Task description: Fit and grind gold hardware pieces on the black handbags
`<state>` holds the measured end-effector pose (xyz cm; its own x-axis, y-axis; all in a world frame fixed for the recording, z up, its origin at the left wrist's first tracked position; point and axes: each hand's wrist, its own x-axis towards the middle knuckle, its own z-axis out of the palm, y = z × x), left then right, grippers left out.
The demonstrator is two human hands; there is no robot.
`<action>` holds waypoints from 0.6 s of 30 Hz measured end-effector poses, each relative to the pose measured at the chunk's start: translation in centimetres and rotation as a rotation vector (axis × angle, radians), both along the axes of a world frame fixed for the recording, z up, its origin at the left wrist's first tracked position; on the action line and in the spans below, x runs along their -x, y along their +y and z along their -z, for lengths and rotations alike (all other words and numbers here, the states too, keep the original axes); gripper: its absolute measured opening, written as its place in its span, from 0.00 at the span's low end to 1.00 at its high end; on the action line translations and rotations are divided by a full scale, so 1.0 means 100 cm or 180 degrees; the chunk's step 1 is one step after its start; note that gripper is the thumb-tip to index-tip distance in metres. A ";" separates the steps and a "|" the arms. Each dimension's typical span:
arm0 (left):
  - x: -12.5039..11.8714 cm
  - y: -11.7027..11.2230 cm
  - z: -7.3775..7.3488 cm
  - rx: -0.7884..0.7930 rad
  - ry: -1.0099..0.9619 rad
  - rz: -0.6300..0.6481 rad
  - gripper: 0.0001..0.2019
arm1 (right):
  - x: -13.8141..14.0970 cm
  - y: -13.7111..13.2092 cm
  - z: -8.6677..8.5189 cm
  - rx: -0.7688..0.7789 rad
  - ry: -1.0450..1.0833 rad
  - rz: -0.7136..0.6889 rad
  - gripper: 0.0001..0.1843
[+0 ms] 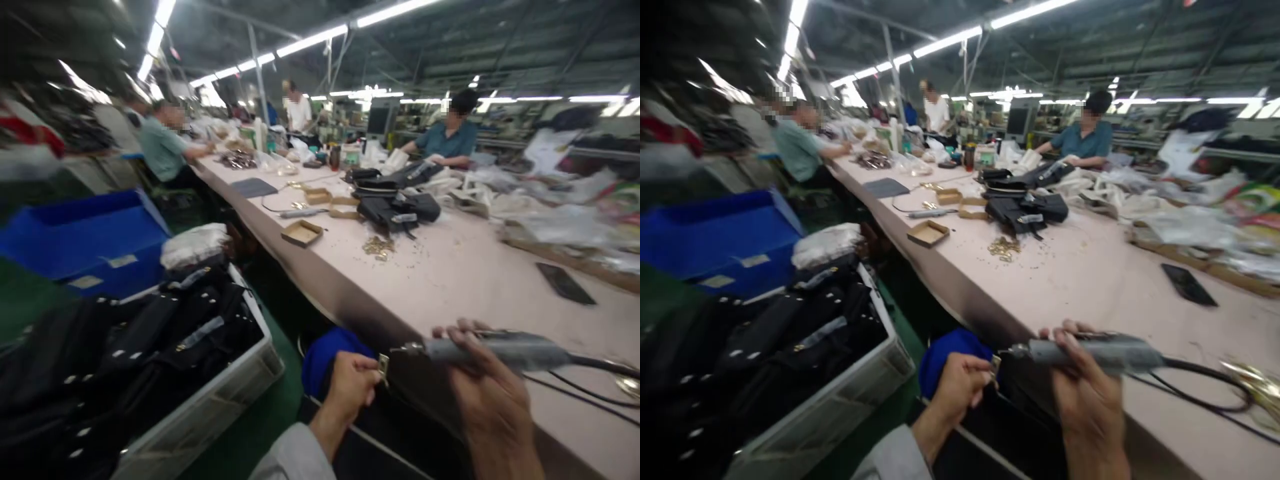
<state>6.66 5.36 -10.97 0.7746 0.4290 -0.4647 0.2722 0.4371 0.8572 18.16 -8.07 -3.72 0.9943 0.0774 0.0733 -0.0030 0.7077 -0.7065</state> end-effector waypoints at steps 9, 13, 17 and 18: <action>0.001 0.002 0.008 -0.0100 -0.0430 0.0212 0.14 | 0.033 -0.019 0.017 -0.0029 0.0107 -0.0460 0.17; -0.002 0.000 0.009 -0.0221 -0.0274 0.0152 0.12 | 0.032 -0.021 0.022 0.0081 0.0035 -0.0487 0.14; -0.004 -0.001 0.012 -0.0208 -0.0201 0.0126 0.09 | 0.030 -0.023 0.026 0.0124 -0.0015 -0.0490 0.13; -0.004 -0.002 0.013 -0.0210 -0.0186 0.0116 0.08 | 0.030 -0.023 0.027 0.0121 -0.0019 -0.0498 0.13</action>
<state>7.04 5.20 -12.27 0.8153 0.4282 -0.3899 0.2355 0.3700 0.8987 15.15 -10.33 -6.45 0.9694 0.2341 0.0733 -0.1068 0.6717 -0.7331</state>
